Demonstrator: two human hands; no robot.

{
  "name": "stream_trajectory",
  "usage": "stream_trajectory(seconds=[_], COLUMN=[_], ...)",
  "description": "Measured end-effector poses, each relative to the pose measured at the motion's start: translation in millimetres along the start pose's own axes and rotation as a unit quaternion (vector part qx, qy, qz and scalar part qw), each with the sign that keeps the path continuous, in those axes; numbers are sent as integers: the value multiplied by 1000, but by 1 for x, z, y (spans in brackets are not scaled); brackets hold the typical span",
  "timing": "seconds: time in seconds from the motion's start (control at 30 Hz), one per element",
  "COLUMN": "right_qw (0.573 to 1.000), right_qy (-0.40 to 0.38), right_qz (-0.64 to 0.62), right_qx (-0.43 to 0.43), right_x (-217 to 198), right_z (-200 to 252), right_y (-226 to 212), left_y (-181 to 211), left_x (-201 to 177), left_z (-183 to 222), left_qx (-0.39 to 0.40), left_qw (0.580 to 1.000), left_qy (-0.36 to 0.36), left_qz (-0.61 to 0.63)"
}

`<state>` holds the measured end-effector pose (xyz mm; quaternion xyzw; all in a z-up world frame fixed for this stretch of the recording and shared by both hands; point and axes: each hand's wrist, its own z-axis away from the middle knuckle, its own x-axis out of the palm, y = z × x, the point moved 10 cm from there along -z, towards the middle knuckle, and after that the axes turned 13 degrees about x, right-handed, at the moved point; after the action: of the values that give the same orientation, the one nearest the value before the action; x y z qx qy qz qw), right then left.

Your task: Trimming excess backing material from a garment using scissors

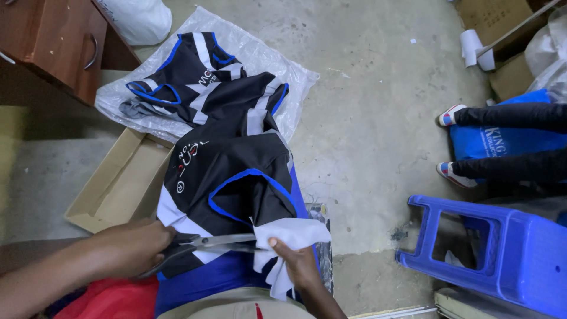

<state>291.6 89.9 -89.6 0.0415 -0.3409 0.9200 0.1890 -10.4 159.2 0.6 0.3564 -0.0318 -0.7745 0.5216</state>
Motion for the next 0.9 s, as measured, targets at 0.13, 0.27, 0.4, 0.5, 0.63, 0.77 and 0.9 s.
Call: stream_trajectory(seconds=[0.13, 0.27, 0.4, 0.5, 0.63, 0.77, 0.9], right_qw=[997, 995, 988, 936, 711, 824, 744], right_qy=[-1, 15, 33, -71, -141, -213, -250], right_qz=[64, 81, 86, 342, 569, 508, 572], right_qx=[41, 50, 128, -48, -388, -129, -237], right_x=[18, 27, 39, 24, 41, 48, 53], right_z=[19, 23, 49, 32, 53, 55, 78], right_y=[8, 15, 3, 24, 48, 34, 31], left_y=[15, 22, 33, 30, 25, 53, 51], left_x=[-18, -17, -26, -21, -19, -41, -34], left_z=[22, 12, 5, 0, -7, 8, -2], left_qx=[-6, 20, 20, 29, 44, -16, 8], left_qw=[998, 999, 998, 996, 996, 993, 992], left_qy=[-44, -47, -67, -85, -67, -112, -121], left_qz=[45, 8, 8, -15, -46, 23, 26])
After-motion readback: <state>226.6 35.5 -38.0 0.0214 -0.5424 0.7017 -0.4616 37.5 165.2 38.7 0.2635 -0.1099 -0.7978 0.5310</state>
